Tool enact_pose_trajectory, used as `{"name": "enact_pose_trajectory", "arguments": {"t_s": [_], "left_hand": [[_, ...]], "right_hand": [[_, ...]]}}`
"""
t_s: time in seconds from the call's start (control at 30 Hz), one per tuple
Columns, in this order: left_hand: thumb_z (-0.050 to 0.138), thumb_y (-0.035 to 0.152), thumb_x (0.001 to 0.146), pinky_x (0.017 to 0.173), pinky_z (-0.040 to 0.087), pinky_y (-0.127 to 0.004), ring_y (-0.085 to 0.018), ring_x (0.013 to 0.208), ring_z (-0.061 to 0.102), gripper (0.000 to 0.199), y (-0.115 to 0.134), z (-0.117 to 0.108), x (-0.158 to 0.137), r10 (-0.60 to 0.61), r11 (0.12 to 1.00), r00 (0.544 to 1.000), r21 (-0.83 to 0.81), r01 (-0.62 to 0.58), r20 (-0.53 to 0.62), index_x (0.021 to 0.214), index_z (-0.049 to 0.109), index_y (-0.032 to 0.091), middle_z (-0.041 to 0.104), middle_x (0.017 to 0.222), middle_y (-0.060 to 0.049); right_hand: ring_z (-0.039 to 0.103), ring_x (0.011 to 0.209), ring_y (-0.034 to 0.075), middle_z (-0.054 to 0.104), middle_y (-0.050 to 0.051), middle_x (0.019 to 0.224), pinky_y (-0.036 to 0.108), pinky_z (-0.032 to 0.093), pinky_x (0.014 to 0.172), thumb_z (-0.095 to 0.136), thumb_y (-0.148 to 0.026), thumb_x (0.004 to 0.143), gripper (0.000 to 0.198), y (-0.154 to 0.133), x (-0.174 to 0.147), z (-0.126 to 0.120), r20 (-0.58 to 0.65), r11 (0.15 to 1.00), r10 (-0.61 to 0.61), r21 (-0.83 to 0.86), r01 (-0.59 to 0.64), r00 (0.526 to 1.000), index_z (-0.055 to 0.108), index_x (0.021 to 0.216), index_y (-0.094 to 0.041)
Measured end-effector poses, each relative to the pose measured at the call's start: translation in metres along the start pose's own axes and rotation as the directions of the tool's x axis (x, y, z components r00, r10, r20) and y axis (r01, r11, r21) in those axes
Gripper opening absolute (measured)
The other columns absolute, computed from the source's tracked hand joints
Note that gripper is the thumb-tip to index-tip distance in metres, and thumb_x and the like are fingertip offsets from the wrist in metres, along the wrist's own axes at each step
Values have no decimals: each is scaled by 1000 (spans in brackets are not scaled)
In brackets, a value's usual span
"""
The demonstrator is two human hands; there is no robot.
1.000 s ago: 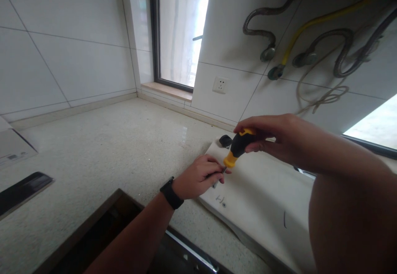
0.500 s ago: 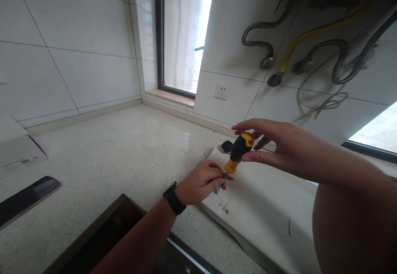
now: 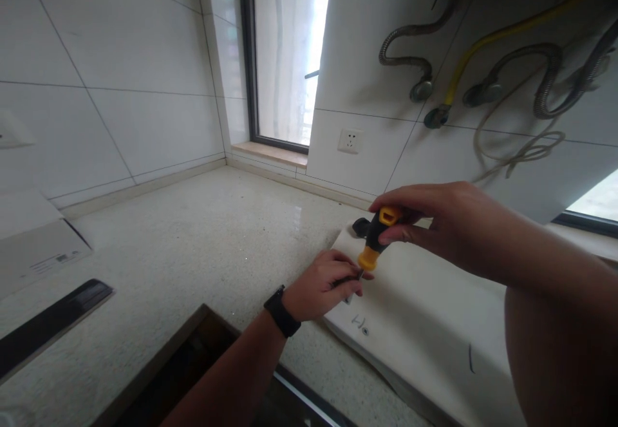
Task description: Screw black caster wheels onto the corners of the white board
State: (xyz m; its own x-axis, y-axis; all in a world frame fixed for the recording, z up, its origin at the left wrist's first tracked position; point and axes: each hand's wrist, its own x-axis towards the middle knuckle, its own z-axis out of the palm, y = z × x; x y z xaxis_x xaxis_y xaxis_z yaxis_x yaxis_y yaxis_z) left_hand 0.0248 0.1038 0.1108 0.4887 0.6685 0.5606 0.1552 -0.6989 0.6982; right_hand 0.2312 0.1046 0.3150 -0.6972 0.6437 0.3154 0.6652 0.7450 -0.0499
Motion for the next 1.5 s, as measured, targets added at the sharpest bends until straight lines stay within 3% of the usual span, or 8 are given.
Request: {"name": "enact_pose_trajectory", "arguments": {"t_s": [0.27, 0.47, 0.73, 0.97, 1.17, 1.23, 1.37, 1.5], "left_hand": [[66, 21, 104, 109, 46, -46, -23, 117, 64, 14, 1, 2, 3, 28, 994, 1000, 102, -29, 12, 103, 79, 21, 81, 120, -4], [60, 21, 106, 114, 44, -46, -24, 123, 62, 20, 2, 1, 1, 63, 995, 998, 72, -64, 14, 102, 80, 21, 81, 123, -5], [63, 19, 103, 112, 48, -44, -24, 120, 62, 18, 3, -2, 0, 35, 999, 999, 20, -35, 0, 107, 80, 18, 80, 107, -8], [60, 13, 98, 108, 52, -44, -25, 115, 63, 20, 6, -1, 1, 26, 999, 1000, 36, -26, -4, 102, 78, 19, 78, 96, -6], [61, 12, 94, 106, 54, -45, -26, 114, 64, 19, 6, 1, -1, 10, 999, 999, 54, -7, -51, 100, 77, 19, 76, 94, -7], [61, 12, 94, 106, 55, -45, -26, 115, 65, 18, 6, 1, -2, 6, 999, 998, 43, -4, -57, 99, 77, 19, 76, 97, -7], [61, 13, 93, 105, 57, -44, -26, 117, 66, 19, 7, 0, -1, 12, 1000, 999, 23, -11, -35, 101, 78, 19, 75, 103, -8], [60, 12, 94, 105, 56, -44, -26, 117, 66, 20, 5, 0, -2, 21, 1000, 999, 2, -21, -45, 102, 77, 18, 76, 96, -7]], "right_hand": [[69, 66, 28, 77, 7, 78, 40, 44, 62, 63, -61, 94, 38, 2, -3, 1, 26, 980, 148, -141, -143, 989, 77, 92, -26], [76, 109, 30, 78, 8, 129, 44, 58, 92, 64, -48, 96, 46, 10, -11, -5, 116, 983, -22, 184, 0, 993, 66, 138, -28], [74, 77, 24, 82, 3, 100, 37, 50, 71, 63, -36, 97, 18, -4, -5, -1, 83, 999, -45, 7, 45, 996, 71, 110, -27], [66, 69, 24, 74, 4, 81, 35, 40, 63, 63, -46, 99, 22, -16, -6, 7, 58, 992, 64, -111, -57, 996, 66, 100, -24], [65, 70, 26, 73, 6, 81, 36, 39, 63, 64, -53, 99, 29, -29, -1, 14, 36, 970, 173, -181, -164, 984, 62, 96, -24], [68, 75, 27, 75, 6, 85, 37, 43, 66, 65, -54, 98, 31, -28, -1, 13, 38, 983, 128, -139, -122, 991, 65, 101, -24], [74, 101, 25, 79, 7, 119, 37, 52, 84, 62, -50, 101, 47, -17, -7, 7, 71, 994, -34, 107, 26, 997, 58, 142, -26], [74, 91, 22, 80, 4, 105, 34, 51, 79, 63, -38, 99, 30, -17, -3, 10, 100, 988, -14, 152, -1, 995, 63, 126, -25]]}}
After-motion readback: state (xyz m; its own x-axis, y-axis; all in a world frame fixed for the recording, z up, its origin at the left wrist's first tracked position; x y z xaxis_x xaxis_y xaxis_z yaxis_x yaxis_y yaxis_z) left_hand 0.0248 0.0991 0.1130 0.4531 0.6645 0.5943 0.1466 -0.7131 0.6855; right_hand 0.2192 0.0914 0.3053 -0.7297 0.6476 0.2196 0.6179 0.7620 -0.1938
